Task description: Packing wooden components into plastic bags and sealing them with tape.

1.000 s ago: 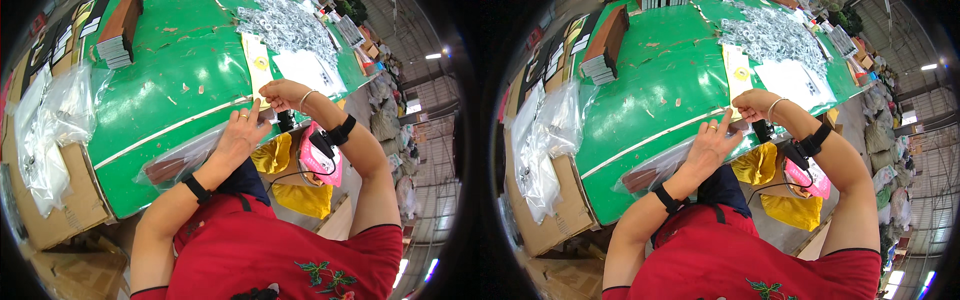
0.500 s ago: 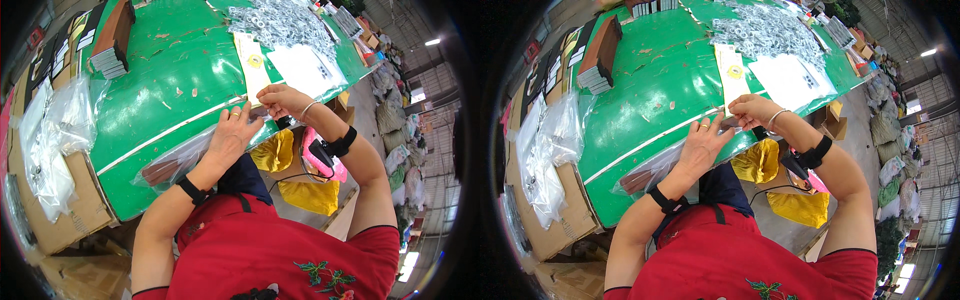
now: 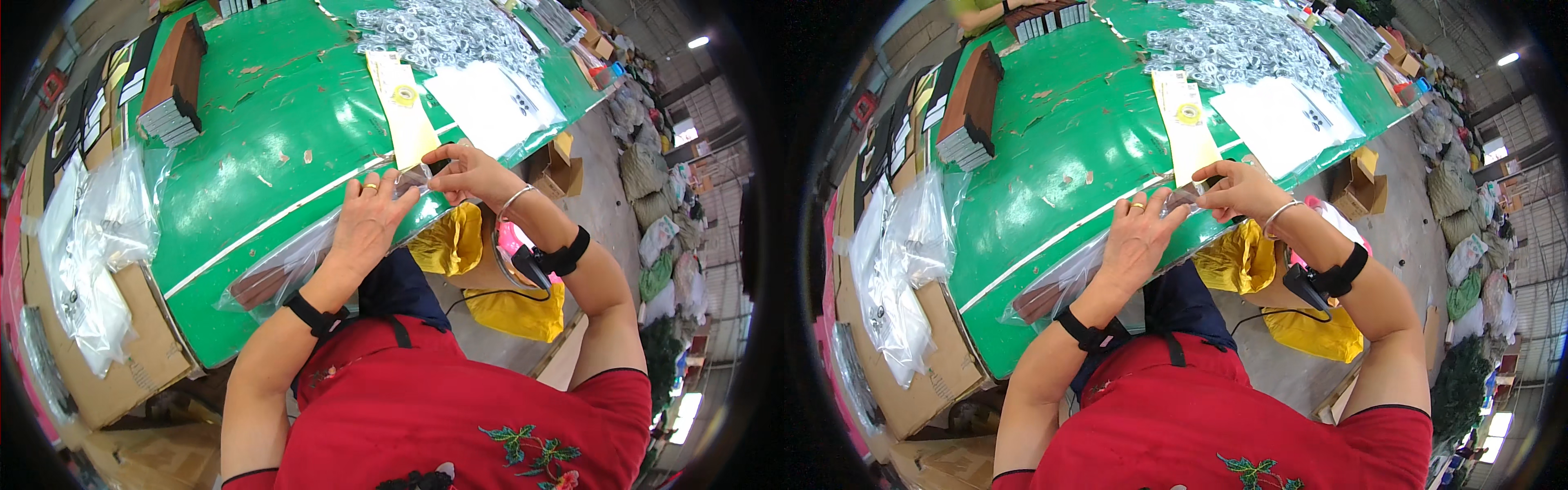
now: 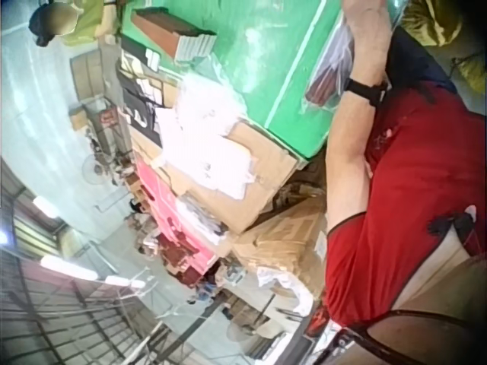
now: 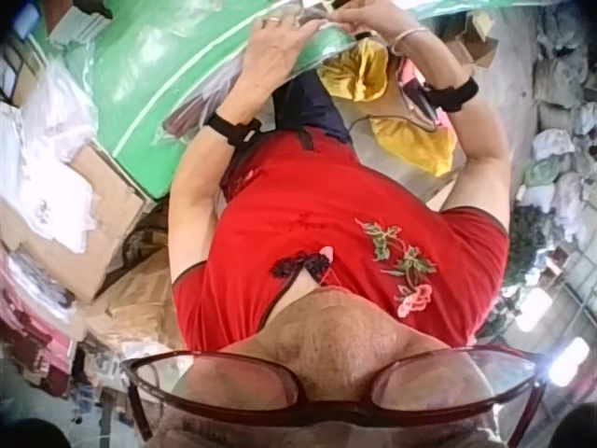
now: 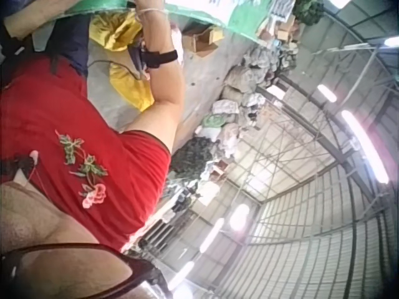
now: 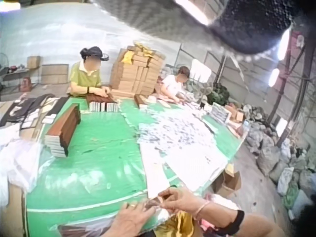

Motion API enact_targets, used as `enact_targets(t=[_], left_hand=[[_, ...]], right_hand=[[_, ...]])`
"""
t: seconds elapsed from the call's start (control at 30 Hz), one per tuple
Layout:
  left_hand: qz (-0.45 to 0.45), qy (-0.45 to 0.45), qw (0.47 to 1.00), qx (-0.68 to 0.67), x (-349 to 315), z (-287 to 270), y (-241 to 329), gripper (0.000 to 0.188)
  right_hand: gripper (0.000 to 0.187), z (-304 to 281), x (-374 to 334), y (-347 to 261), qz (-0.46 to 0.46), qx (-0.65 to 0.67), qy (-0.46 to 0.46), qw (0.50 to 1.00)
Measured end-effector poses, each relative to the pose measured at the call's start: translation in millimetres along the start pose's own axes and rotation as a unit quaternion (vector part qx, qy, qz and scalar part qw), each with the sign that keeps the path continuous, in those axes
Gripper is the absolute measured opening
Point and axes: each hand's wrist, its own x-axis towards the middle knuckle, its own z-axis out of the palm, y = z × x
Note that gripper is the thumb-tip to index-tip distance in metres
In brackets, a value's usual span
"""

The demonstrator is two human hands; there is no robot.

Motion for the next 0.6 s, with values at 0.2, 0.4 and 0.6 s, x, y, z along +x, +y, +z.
enact_targets(t=[0.2, 0.4, 0.6], left_hand=[[-0.002, 0.011, 1.000, 0.000, 2, 3, -3, 0.033], [-0.004, 0.006, 1.000, -0.014, 2, 5, -7, 0.037], [-0.006, -0.005, 1.000, -0.018, 7, 3, -9, 0.039]], right_hand=[[0.054, 9, -4, 31, -0.040, 0.064, 0.041, 0.996], [0.048, 17, -1, 60, -0.020, 0.170, 0.097, 0.980], [0.029, 36, -8, 65, -0.026, 0.225, 0.129, 0.965]])
